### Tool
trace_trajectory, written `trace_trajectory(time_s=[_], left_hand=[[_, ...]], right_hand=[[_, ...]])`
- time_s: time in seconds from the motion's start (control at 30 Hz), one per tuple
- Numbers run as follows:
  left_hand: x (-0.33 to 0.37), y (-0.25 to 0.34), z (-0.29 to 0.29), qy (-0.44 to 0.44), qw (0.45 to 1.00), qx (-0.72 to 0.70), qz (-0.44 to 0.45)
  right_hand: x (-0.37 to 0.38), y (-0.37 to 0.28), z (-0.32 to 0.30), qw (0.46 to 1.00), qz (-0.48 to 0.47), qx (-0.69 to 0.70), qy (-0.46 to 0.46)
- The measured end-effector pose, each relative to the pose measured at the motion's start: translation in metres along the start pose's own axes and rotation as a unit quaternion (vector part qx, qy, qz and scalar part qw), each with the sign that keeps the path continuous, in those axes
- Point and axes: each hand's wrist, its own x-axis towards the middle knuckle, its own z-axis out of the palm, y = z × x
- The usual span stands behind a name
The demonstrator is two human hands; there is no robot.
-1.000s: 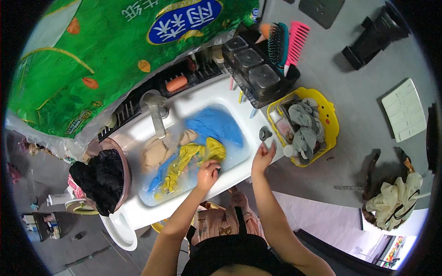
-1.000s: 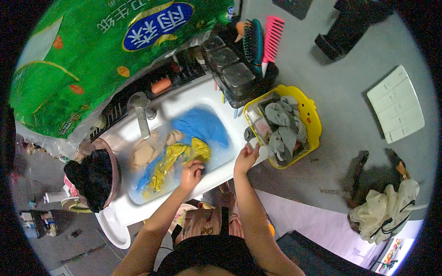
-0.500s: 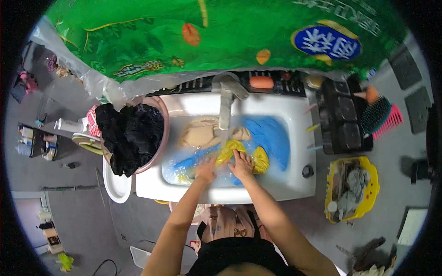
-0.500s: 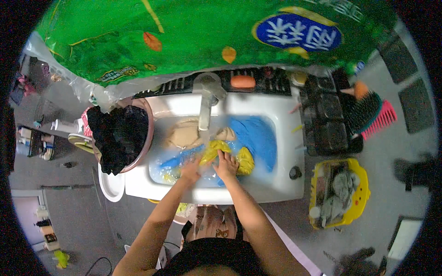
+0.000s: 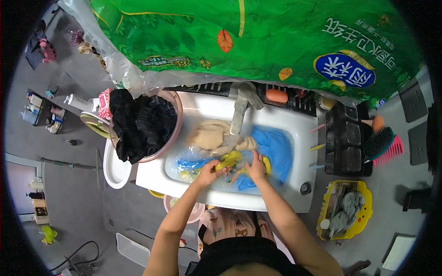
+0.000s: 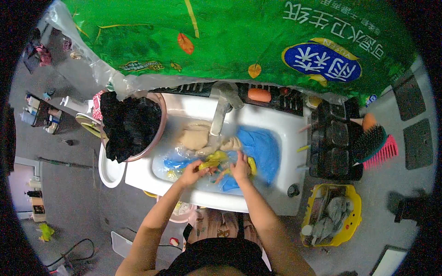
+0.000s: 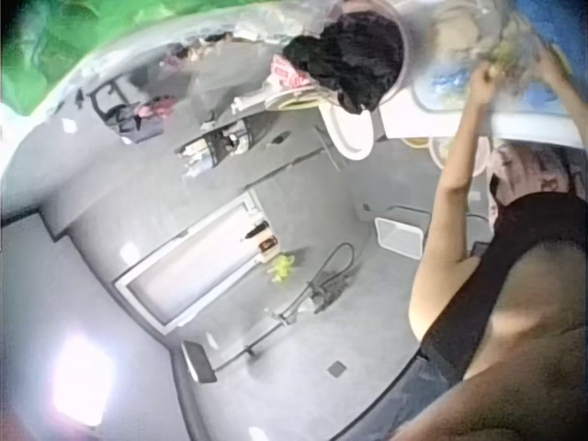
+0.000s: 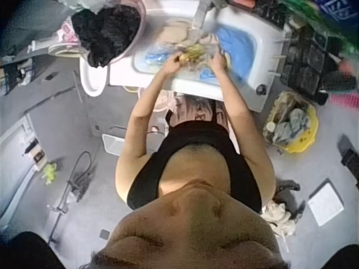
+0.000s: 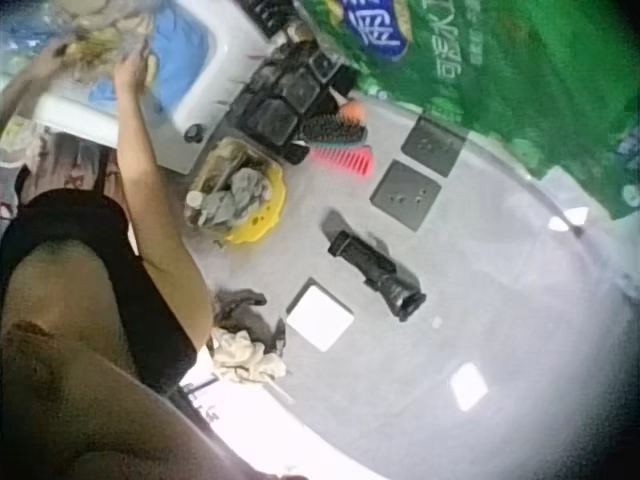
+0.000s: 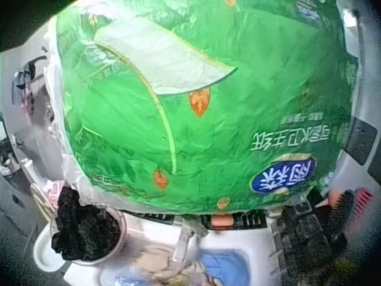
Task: The person washes clothes in a sink by hand, wringing out individual garments and placing them into a basin. The person then empties and rinses the basin before washing more clothes in the sink.
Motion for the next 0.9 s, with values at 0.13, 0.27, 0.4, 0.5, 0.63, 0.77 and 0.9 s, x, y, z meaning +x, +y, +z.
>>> trace_trajectory(time_s=[0.13, 0.27, 0.4, 0.5, 0.63, 0.77, 0.9], left_hand=[[-0.017, 0.037, -0.018, -0.024, 0.982, -0.186, -0.029], [-0.031, 0.066, -0.031, 0.010, 0.964, -0.266, -0.009], [-0.027, 0.105, -0.023, 0.044, 0.930, -0.366, 0.008], [-0.015, 0.104, -0.036, 0.076, 0.972, -0.215, 0.055], [0.006, 0.080, -0.059, 0.195, 0.963, 0.186, 0.013], [0.029, 0.027, -0.025, 0.103, 0.906, 0.409, 0.036], [0.037, 0.011, 0.024, -0.020, 0.794, 0.607, -0.013]], right_hand=[[0.000, 0.015, 0.002, 0.999, -0.017, -0.041, -0.028], [-0.005, 0.009, -0.011, 0.974, -0.143, 0.144, -0.105], [-0.013, -0.013, -0.014, 0.953, -0.127, 0.229, -0.151], [-0.003, -0.013, -0.028, 0.919, -0.055, 0.380, -0.086], [-0.003, -0.028, -0.050, 0.845, 0.045, 0.534, 0.005], [0.005, -0.034, -0.024, 0.986, -0.045, 0.126, 0.103], [-0.004, -0.024, 0.010, 0.986, -0.053, -0.138, -0.078]])
